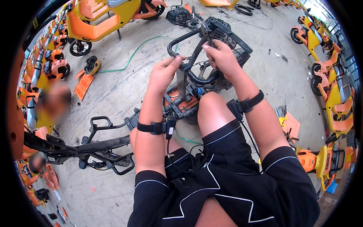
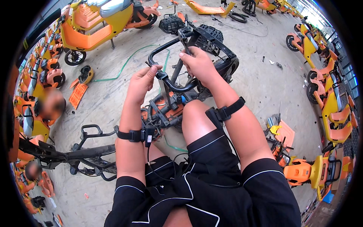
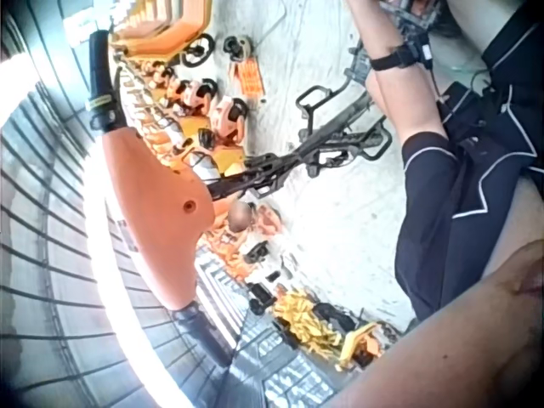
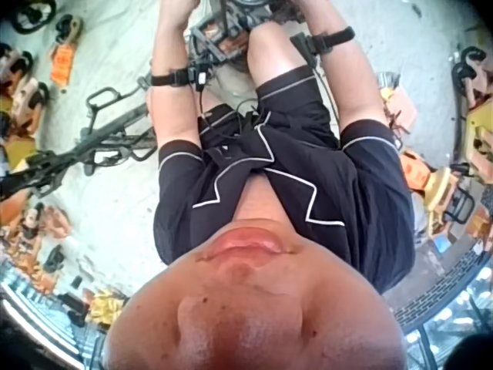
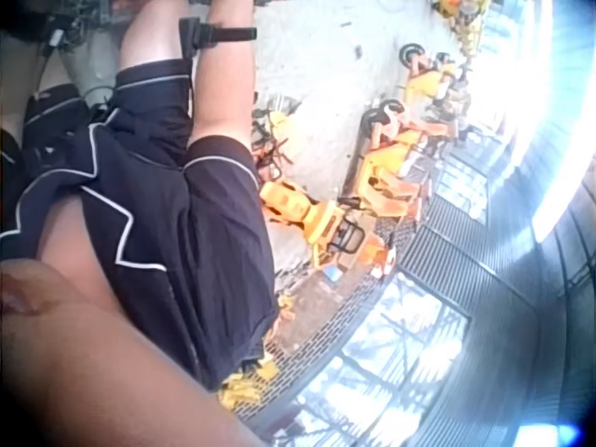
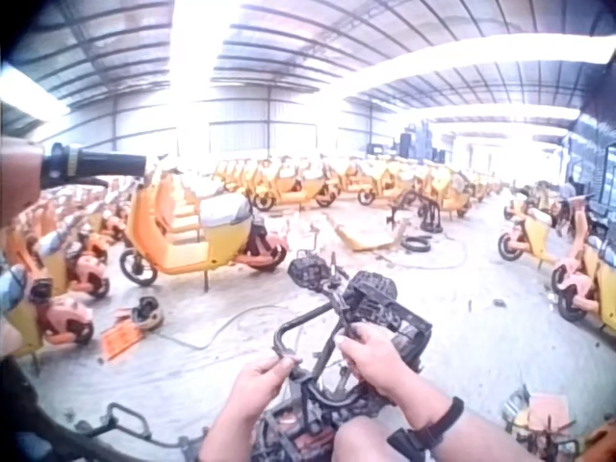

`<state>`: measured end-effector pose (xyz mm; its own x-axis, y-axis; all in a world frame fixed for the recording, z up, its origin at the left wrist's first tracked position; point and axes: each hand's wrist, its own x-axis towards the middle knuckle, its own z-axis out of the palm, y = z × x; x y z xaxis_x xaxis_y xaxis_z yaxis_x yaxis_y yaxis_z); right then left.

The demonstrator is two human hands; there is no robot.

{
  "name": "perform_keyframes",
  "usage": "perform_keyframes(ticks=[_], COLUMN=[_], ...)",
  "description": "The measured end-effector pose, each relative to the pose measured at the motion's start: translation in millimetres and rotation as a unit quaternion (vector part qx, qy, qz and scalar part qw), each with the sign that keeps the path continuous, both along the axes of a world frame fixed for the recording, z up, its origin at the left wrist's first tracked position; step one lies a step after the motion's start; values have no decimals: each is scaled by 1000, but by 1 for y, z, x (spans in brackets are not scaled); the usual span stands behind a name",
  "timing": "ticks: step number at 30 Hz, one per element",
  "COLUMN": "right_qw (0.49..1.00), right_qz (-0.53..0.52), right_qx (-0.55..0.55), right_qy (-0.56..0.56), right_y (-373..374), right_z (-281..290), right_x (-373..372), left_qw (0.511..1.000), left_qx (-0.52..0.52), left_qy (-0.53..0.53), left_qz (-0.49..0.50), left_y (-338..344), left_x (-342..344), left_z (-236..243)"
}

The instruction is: The person uses an adjustable wrench to loosen or tighten bolts on a metal basket and frame assembly of a scooter, picking up and handling loose bolts and small components from the floor.

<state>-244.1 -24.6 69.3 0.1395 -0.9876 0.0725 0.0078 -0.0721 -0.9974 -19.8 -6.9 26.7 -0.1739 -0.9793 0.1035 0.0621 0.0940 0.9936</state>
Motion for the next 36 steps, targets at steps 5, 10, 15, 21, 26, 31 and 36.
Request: perform_keyframes(ticks=[5,10,15,21,26,31,36], right_qw=[1000,1000,1000,999,997,996,993], right_qz=[-5,1,5,-8,-15,-16,-28], right_qx=[-1,0,-9,-27,-38,-37,-45], right_qy=[19,1,0,34,63,75,107], right_y=[3,3,2,1,0,1,3], right_z=[-1,-1,-2,-5,-6,-7,-6], right_x=[-1,-3,-4,-3,-4,-2,1], left_qw=[1000,998,997,988,977,978,975], left_qx=[16,38,28,-87,-112,-137,-155], left_qy=[-25,-44,-70,-127,-180,-157,-160], left_qz=[-5,-10,-8,-2,-11,5,24], left_y=[-3,1,0,0,5,3,0], left_x=[5,5,6,3,1,-1,0], left_z=[-3,7,7,8,17,10,4])
